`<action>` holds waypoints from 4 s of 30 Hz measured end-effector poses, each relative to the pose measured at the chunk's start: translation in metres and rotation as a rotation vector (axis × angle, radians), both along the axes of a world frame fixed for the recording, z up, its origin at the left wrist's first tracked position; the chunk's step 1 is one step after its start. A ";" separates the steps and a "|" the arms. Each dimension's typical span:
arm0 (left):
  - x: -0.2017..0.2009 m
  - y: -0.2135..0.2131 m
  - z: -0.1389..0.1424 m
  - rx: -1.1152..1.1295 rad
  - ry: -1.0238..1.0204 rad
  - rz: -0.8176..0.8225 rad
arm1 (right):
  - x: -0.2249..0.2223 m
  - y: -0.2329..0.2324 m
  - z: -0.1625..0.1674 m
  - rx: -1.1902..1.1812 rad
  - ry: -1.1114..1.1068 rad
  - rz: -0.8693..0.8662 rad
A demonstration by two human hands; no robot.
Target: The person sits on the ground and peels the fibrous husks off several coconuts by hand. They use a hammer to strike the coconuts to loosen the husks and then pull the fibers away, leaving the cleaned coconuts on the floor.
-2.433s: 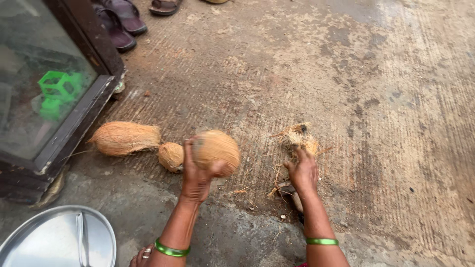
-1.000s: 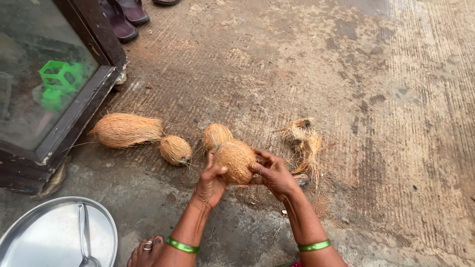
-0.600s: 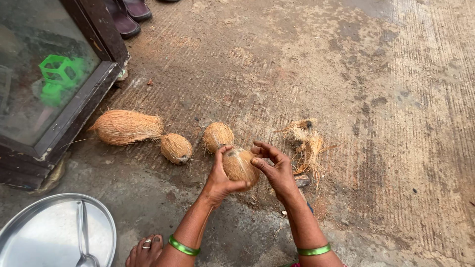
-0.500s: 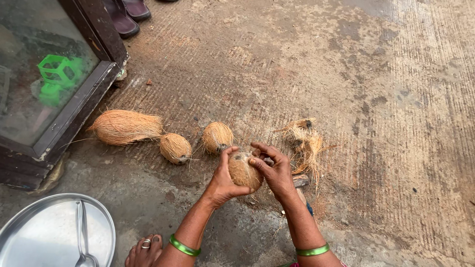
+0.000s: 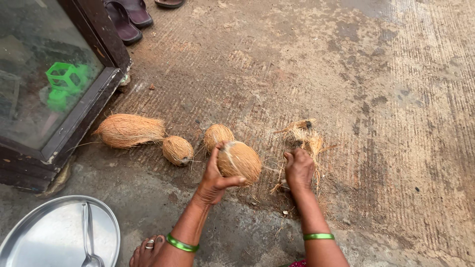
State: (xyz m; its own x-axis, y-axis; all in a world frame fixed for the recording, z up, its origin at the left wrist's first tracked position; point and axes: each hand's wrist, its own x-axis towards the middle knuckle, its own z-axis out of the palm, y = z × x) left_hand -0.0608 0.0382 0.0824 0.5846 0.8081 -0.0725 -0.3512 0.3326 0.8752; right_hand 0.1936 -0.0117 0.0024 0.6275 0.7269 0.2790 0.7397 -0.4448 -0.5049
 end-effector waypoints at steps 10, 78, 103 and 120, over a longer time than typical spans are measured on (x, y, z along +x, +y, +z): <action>-0.005 0.001 -0.007 0.003 -0.037 0.100 | -0.077 -0.008 0.055 0.397 1.143 0.364; -0.016 0.096 -0.084 0.447 0.858 -0.203 | -0.032 -0.025 0.024 -0.478 0.429 0.178; -0.235 0.253 -0.036 0.537 1.810 -0.202 | 0.045 -0.097 0.002 -0.793 0.061 -0.149; -0.062 0.193 0.000 0.561 1.123 0.350 | 0.055 -0.123 0.018 -0.741 0.413 -0.306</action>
State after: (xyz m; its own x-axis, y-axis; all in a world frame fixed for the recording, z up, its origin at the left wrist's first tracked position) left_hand -0.1230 0.2311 0.0820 0.1792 0.9837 0.0139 0.6653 -0.1316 0.7349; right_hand 0.2481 -0.1345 0.0207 0.7696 0.4148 -0.4855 0.3582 -0.9098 -0.2095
